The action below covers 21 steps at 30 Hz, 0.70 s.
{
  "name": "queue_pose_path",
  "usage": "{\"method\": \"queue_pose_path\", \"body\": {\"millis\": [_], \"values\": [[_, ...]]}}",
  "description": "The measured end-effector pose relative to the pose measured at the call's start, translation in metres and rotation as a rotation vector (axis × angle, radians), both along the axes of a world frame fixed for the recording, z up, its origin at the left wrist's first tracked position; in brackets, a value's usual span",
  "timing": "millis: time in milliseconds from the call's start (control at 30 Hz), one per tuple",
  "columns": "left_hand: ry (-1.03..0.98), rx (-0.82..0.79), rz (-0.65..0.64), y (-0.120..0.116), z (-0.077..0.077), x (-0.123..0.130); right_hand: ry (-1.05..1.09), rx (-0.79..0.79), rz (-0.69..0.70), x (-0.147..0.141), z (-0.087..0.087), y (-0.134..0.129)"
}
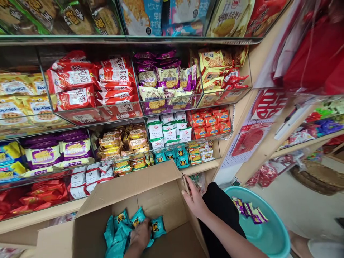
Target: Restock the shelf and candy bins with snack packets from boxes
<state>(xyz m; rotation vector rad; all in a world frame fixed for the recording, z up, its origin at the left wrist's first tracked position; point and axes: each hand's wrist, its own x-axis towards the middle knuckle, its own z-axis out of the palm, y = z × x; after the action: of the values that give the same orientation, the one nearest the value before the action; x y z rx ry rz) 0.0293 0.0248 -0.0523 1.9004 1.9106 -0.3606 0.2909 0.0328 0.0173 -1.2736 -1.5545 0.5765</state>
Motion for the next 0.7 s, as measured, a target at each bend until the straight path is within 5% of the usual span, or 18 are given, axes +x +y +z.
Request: {"method": "queue_pose_path", "body": {"millis": [267, 500, 600, 700], "values": [[0.070, 0.047, -0.043, -0.002, 0.004, 0.033, 0.006, 0.020, 0.007, 0.000, 0.001, 0.001], [-0.143, 0.139, -0.103, -0.006, 0.006, 0.023, 0.021, 0.023, 0.015, 0.001, -0.001, 0.002], [-0.308, 0.210, -0.028, -0.010, 0.022, 0.026, -0.016, 0.025, 0.011, 0.003, 0.003, 0.003], [-0.828, 0.323, 0.225, -0.019, 0.058, 0.041, -0.074, 0.101, -0.073, 0.004, 0.017, -0.005]]}}
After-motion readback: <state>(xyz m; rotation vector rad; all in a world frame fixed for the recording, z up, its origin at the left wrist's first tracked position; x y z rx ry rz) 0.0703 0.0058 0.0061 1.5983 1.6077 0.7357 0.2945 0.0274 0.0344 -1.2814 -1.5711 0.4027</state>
